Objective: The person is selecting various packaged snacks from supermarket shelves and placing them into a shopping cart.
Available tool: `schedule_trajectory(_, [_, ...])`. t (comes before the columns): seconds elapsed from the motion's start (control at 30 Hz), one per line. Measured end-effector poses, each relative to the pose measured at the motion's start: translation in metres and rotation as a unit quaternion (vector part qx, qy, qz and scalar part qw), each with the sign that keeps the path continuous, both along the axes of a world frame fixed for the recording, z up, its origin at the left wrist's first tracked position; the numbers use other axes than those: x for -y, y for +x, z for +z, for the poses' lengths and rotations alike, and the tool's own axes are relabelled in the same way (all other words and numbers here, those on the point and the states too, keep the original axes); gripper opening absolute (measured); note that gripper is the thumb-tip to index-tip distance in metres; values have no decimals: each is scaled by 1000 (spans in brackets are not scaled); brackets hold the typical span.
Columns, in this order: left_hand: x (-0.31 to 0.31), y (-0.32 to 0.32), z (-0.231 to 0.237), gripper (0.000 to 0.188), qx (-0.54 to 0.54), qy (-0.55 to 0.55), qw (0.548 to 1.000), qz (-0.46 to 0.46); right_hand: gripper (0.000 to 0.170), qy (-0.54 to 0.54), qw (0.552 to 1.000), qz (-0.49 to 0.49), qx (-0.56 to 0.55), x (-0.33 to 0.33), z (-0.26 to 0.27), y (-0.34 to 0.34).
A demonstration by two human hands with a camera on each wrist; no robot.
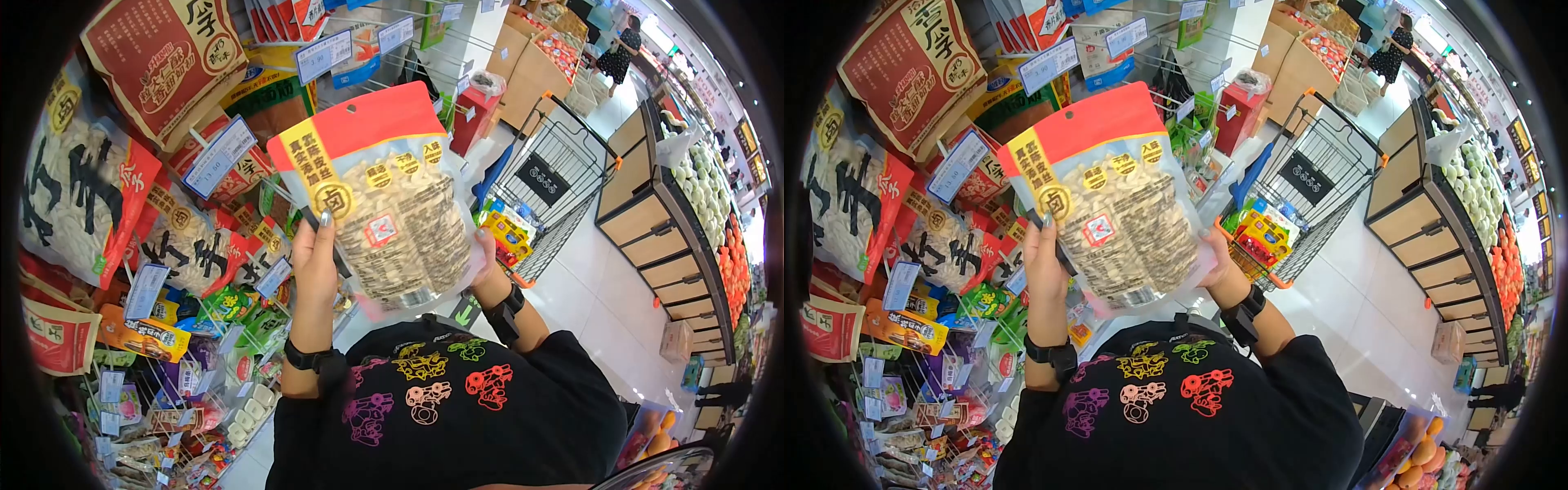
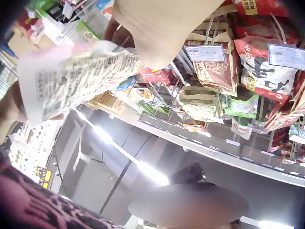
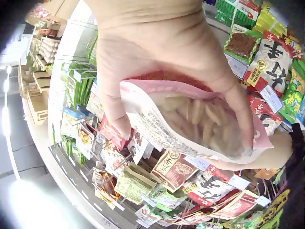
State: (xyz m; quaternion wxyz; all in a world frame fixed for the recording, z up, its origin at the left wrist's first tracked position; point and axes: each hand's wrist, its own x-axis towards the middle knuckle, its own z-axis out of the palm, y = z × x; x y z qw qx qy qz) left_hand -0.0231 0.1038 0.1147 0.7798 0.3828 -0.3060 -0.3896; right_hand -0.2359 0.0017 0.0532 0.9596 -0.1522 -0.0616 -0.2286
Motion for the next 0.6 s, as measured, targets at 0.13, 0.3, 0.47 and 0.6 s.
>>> schedule_trajectory(0.13, [1, -1, 1, 34, -115, 18, 988, -97, 65, 44, 998, -2, 47, -4, 6, -1])
schedule_trajectory(0.3, [2, -2, -2, 38, -127, 10, 981, -148, 64, 66, 995, 10, 69, -6, 12, 0])
schedule_trajectory(0.47, [5, -3, -9, 40, -148, 12, 975, -166, 65, 72, 994, -3, 85, -7, 10, -2])
schedule_trajectory(0.6, [8, -5, -11, 40, -155, 10, 972, -176, 66, 73, 992, -10, 105, -9, 13, -3])
